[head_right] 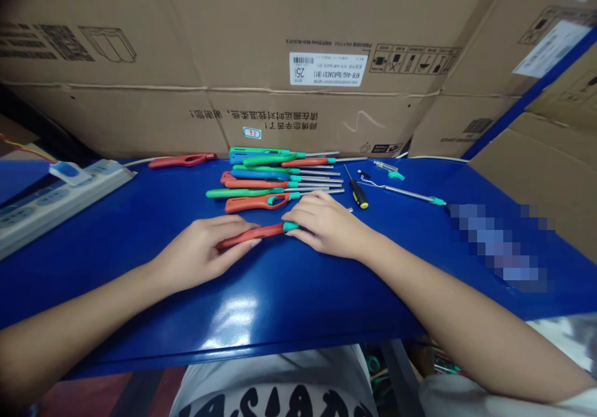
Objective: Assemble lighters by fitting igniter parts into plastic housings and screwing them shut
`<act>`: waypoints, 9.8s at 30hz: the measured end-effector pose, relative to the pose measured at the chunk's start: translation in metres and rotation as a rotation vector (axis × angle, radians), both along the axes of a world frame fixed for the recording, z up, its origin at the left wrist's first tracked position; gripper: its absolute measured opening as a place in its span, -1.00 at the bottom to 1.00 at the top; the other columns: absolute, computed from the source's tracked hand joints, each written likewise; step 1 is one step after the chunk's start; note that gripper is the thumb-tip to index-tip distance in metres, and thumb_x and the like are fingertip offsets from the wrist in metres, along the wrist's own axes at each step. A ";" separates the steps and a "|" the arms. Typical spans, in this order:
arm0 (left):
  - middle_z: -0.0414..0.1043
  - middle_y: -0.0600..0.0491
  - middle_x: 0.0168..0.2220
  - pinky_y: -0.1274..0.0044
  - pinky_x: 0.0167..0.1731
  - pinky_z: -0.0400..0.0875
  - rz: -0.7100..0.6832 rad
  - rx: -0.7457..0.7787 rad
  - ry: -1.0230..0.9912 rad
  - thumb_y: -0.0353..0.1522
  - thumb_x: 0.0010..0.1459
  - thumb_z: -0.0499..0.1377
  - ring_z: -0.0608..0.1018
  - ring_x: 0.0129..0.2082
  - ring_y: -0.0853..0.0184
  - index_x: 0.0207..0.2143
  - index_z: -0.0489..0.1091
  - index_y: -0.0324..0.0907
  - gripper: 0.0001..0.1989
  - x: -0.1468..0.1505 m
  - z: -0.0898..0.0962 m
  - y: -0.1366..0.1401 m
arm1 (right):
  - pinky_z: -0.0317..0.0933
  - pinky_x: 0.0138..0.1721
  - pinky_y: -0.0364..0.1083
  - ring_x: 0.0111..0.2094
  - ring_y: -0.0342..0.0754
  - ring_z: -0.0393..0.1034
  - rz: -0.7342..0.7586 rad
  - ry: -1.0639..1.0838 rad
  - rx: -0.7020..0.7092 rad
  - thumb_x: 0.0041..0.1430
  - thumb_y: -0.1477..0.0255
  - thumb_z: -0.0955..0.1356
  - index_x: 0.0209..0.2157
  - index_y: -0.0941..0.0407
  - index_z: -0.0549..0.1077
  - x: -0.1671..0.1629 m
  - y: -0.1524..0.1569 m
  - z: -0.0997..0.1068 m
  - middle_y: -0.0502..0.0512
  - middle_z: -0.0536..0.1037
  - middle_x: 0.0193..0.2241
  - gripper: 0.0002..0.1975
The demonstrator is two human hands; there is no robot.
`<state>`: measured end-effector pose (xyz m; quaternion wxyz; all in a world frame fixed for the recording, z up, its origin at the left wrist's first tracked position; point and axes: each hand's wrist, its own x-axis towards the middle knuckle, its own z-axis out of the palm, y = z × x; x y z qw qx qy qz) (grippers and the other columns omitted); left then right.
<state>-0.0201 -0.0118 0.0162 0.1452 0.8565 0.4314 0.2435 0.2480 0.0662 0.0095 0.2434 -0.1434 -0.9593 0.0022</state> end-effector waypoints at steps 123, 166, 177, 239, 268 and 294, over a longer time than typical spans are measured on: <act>0.65 0.08 -0.34 0.44 -0.18 0.51 0.067 0.034 -0.512 -0.42 0.15 0.38 0.62 -0.30 0.32 -0.35 0.64 -0.12 -0.97 0.022 -0.002 -0.012 | 0.00 -0.68 -0.17 -0.70 -0.24 0.13 -0.255 1.082 -1.090 0.19 0.30 0.39 -0.42 0.14 0.50 -0.029 -0.017 0.038 -0.11 0.22 -0.64 -0.80; 0.58 -0.05 0.00 0.34 0.07 0.48 -0.029 -0.073 -0.253 -0.41 0.18 0.31 0.58 0.01 0.20 0.04 0.48 -0.20 -0.64 0.024 -0.024 -0.009 | 0.57 -0.34 -0.12 -0.23 -0.09 0.54 -0.134 0.737 -0.236 0.22 0.42 0.46 0.27 -0.14 0.18 -0.041 -0.038 0.015 0.12 0.34 0.21 -0.34; 0.60 -0.07 -0.02 0.31 0.05 0.49 -0.068 -0.094 -0.268 -0.40 0.19 0.31 0.59 -0.01 0.19 0.05 0.49 -0.22 -0.65 0.026 -0.020 -0.011 | 0.54 -0.38 -0.12 -0.25 -0.10 0.52 -0.102 0.731 -0.264 0.19 0.50 0.46 0.25 -0.12 0.21 -0.041 -0.044 0.016 0.13 0.36 0.20 -0.34; 0.60 0.02 -0.17 0.40 -0.10 0.48 -0.100 -0.111 -0.276 -0.41 0.17 0.33 0.59 -0.15 0.23 -0.17 0.51 -0.15 -0.84 0.026 -0.019 -0.011 | 0.57 -0.33 -0.07 -0.18 -0.03 0.61 0.063 0.653 -0.072 0.18 0.49 0.47 0.29 -0.06 0.18 -0.039 -0.047 0.017 0.10 0.59 0.02 -0.29; 0.60 0.01 -0.16 0.39 -0.08 0.49 -0.100 -0.080 -0.272 -0.40 0.17 0.34 0.59 -0.14 0.24 -0.11 0.51 -0.17 -0.79 0.025 -0.022 -0.010 | 0.51 -0.21 -0.06 -0.07 0.01 0.53 -0.016 0.477 -0.231 0.25 0.50 0.41 0.34 0.01 0.14 -0.036 -0.049 0.032 0.19 0.46 0.17 -0.32; 0.60 -0.02 -0.08 0.34 0.00 0.48 -0.128 -0.081 -0.254 -0.41 0.18 0.31 0.58 -0.06 0.21 -0.02 0.48 -0.17 -0.71 0.025 -0.022 -0.010 | 0.46 -0.21 -0.10 -0.20 -0.11 0.57 -0.085 0.306 -0.227 0.48 0.40 0.16 0.28 0.04 0.31 -0.039 -0.049 0.068 0.07 0.62 -0.04 -0.59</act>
